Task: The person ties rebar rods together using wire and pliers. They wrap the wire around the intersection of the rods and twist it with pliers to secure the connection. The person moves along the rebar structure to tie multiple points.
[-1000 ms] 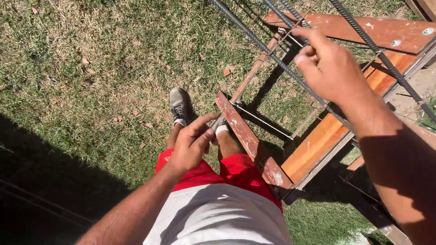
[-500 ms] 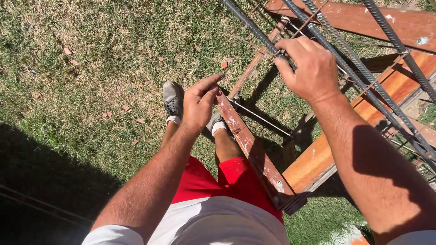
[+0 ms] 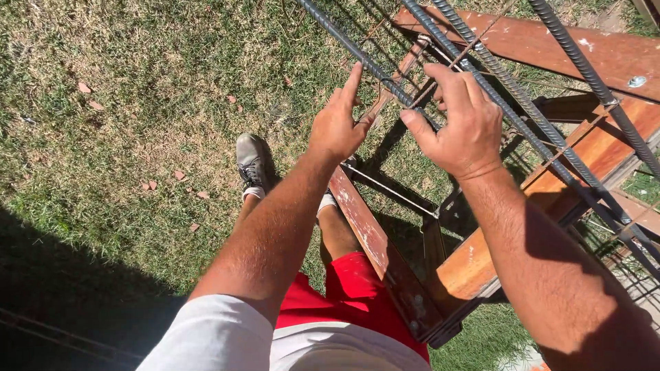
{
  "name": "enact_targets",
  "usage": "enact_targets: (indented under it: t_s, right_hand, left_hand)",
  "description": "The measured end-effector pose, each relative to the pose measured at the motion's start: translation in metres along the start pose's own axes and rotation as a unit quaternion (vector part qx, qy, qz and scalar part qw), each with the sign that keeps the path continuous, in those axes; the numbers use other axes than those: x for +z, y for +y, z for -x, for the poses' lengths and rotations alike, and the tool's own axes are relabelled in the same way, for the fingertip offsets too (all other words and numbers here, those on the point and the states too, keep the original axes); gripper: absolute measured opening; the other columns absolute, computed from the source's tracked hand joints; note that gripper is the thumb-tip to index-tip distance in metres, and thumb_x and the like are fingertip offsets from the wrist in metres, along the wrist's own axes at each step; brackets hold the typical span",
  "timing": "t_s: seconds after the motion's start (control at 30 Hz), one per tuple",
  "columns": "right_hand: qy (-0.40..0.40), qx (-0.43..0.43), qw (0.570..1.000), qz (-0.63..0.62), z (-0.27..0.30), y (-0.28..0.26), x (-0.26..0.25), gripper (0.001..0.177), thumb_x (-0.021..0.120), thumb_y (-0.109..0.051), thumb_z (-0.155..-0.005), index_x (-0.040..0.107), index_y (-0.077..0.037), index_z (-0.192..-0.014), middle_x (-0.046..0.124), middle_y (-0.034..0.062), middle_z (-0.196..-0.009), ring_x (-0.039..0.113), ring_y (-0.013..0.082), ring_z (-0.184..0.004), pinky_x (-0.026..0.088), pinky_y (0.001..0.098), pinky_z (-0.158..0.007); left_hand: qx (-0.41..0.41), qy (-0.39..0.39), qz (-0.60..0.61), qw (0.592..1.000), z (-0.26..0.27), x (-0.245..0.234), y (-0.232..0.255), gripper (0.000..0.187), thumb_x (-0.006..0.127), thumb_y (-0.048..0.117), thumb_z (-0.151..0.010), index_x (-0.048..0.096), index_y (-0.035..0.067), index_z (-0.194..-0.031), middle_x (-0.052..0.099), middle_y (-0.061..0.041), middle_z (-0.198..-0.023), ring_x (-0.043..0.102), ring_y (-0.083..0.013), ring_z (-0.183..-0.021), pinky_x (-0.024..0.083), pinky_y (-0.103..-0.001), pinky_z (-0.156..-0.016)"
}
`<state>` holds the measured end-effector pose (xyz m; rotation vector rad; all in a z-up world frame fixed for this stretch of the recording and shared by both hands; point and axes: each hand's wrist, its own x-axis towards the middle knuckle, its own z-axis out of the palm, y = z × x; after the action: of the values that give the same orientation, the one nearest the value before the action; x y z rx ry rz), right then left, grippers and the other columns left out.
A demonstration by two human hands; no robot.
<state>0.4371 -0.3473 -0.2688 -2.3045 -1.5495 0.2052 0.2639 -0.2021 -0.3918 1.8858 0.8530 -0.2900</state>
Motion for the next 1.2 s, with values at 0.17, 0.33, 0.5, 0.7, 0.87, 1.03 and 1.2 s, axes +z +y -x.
enact_targets:
  t_s: [0.17, 0.33, 0.5, 0.7, 0.87, 1.03, 1.2]
  right_hand:
    - [0.015, -0.006, 1.0, 0.011, -0.004, -0.005, -0.003, 0.055, 0.088, -0.046, -0.108, 0.071, -0.007, -0.144, 0.071, 0.0106, -0.12, 0.071, 0.0283, -0.094, 0.059, 0.0471, -0.076]
    - [0.016, -0.01, 1.0, 0.009, -0.006, -0.004, -0.001, 0.052, 0.09, -0.047, -0.11, 0.07, -0.006, -0.136, 0.072, 0.0136, -0.122, 0.074, 0.036, -0.104, 0.06, 0.0504, -0.079]
    - [-0.003, 0.007, 1.0, 0.024, -0.005, -0.002, 0.0, 0.05, 0.085, -0.051, -0.109, 0.069, -0.01, -0.133, 0.066, 0.0101, -0.121, 0.072, 0.0336, -0.099, 0.058, 0.0501, -0.072]
    - [-0.018, 0.02, 1.0, 0.013, -0.005, -0.003, -0.001, 0.051, 0.088, -0.048, -0.106, 0.068, -0.009, -0.132, 0.063, 0.0131, -0.123, 0.071, 0.0378, -0.098, 0.057, 0.0542, -0.074]
    - [-0.023, 0.024, 0.999, 0.017, -0.004, -0.002, -0.001, 0.051, 0.089, -0.05, -0.106, 0.069, -0.01, -0.131, 0.06, 0.0125, -0.12, 0.07, 0.0356, -0.095, 0.057, 0.0531, -0.07]
    - [0.002, 0.035, 0.999, 0.023, 0.003, 0.002, 0.002, 0.041, 0.09, -0.041, -0.097, 0.066, -0.012, -0.114, 0.053, 0.0072, -0.108, 0.057, 0.027, -0.077, 0.052, 0.0479, -0.067]
    - [-0.026, 0.063, 0.996, -0.064, 0.0, -0.003, -0.008, 0.045, 0.089, -0.041, -0.105, 0.067, -0.01, -0.129, 0.06, 0.0111, -0.118, 0.063, 0.0191, -0.069, 0.053, 0.0439, -0.07]
  left_hand:
    - [0.003, 0.018, -0.028, 0.999, -0.024, 0.04, 0.01, 0.07, 0.055, 0.053, -0.114, 0.04, 0.016, -0.17, 0.056, -0.013, -0.139, 0.074, -0.0318, -0.114, 0.059, -0.06, -0.1]
    - [0.03, 0.051, -0.057, 0.997, -0.022, 0.072, 0.004, 0.064, 0.043, 0.053, -0.116, 0.053, 0.014, -0.166, 0.068, -0.011, -0.12, 0.077, -0.0282, -0.1, 0.07, -0.049, -0.081]
    - [0.046, 0.089, -0.049, 0.994, -0.025, 0.07, 0.006, 0.049, 0.052, 0.04, -0.116, 0.065, 0.015, -0.156, 0.077, -0.014, -0.146, 0.072, -0.0336, -0.138, 0.066, -0.058, -0.103]
    - [0.044, 0.106, -0.062, 0.991, -0.027, 0.069, 0.006, 0.048, 0.051, 0.043, -0.115, 0.068, 0.019, -0.153, 0.082, -0.012, -0.13, 0.084, -0.0316, -0.104, 0.071, -0.056, -0.088]
    - [0.024, 0.089, -0.048, 0.995, -0.022, 0.065, 0.01, 0.047, 0.057, 0.033, -0.111, 0.068, 0.021, -0.155, 0.081, -0.011, -0.123, 0.083, -0.0345, -0.098, 0.07, -0.056, -0.083]
    - [0.048, 0.064, -0.059, 0.995, -0.019, 0.075, 0.012, 0.054, 0.066, 0.036, -0.111, 0.058, 0.023, -0.163, 0.077, -0.016, -0.146, 0.074, -0.0365, -0.136, 0.065, -0.055, -0.107]
    - [0.029, 0.08, -0.037, 0.996, -0.021, 0.064, 0.008, 0.053, 0.05, 0.05, -0.114, 0.064, 0.023, -0.157, 0.081, -0.013, -0.126, 0.082, -0.0391, -0.104, 0.068, -0.058, -0.087]
